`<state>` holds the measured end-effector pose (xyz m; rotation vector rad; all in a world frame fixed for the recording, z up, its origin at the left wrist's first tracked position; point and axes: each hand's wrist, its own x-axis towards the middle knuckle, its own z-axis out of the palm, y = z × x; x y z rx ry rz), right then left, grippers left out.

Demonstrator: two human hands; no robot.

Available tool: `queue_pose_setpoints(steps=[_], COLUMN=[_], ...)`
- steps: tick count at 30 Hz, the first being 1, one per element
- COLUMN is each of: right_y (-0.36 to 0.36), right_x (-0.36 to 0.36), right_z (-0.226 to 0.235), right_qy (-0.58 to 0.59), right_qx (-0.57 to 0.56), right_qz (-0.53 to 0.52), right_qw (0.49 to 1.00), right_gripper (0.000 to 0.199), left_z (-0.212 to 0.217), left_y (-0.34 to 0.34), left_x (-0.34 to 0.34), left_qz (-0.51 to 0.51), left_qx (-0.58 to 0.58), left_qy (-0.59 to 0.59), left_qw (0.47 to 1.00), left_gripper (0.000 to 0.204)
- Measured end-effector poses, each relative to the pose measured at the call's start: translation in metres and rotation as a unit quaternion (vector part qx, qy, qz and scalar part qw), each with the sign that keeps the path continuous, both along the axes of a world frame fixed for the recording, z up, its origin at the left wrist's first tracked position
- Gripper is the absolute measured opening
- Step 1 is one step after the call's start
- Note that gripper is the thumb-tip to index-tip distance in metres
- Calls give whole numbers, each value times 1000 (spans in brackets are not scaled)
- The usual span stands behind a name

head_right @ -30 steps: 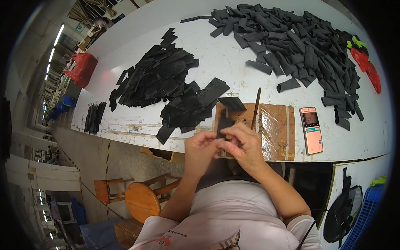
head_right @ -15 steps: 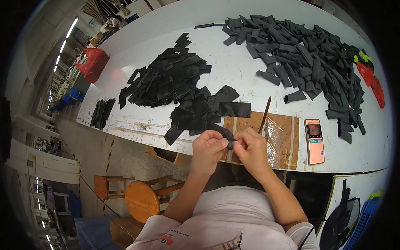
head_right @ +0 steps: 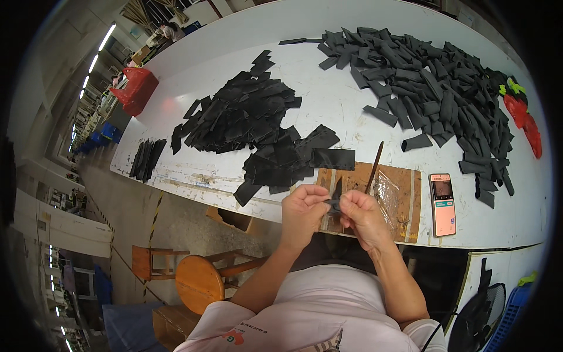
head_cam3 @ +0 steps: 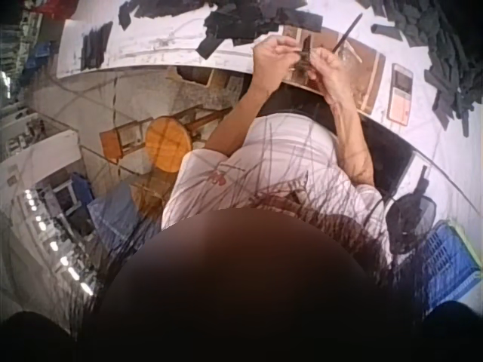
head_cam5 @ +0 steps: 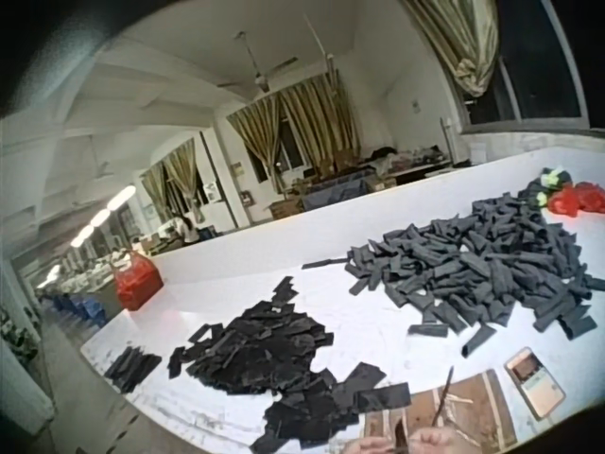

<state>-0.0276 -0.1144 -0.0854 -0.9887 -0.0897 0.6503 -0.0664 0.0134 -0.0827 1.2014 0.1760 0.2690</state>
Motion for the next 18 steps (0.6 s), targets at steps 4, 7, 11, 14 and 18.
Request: queue_pose_setpoints(steps=[4,7,11,14,18], right_y=[-6,-15,-16,-23,-18], right_x=[-7,-15,-17,-6,-4], right_z=[1,9,25,14,44], right_qy=[39,36,20,-248,-432], right_qx=[24,34,87,-51,-167], right_qz=[5,10,-18,-94,-169], right_qw=[999,999,996,963,870], right_gripper=[17,16,10,2,3], left_z=[18,28,36,40,45], left_y=[10,7,-1,-19,-34], left_x=[-10,-17,-20,-14,-12], left_qz=[-149,-316,-394,-113,-16], left_qx=[-142,-299,-455,152,117], left_qy=[54,43,25,82,-27], left_qw=[977,899,798,979,993], left_gripper=[29,39,47,23,15])
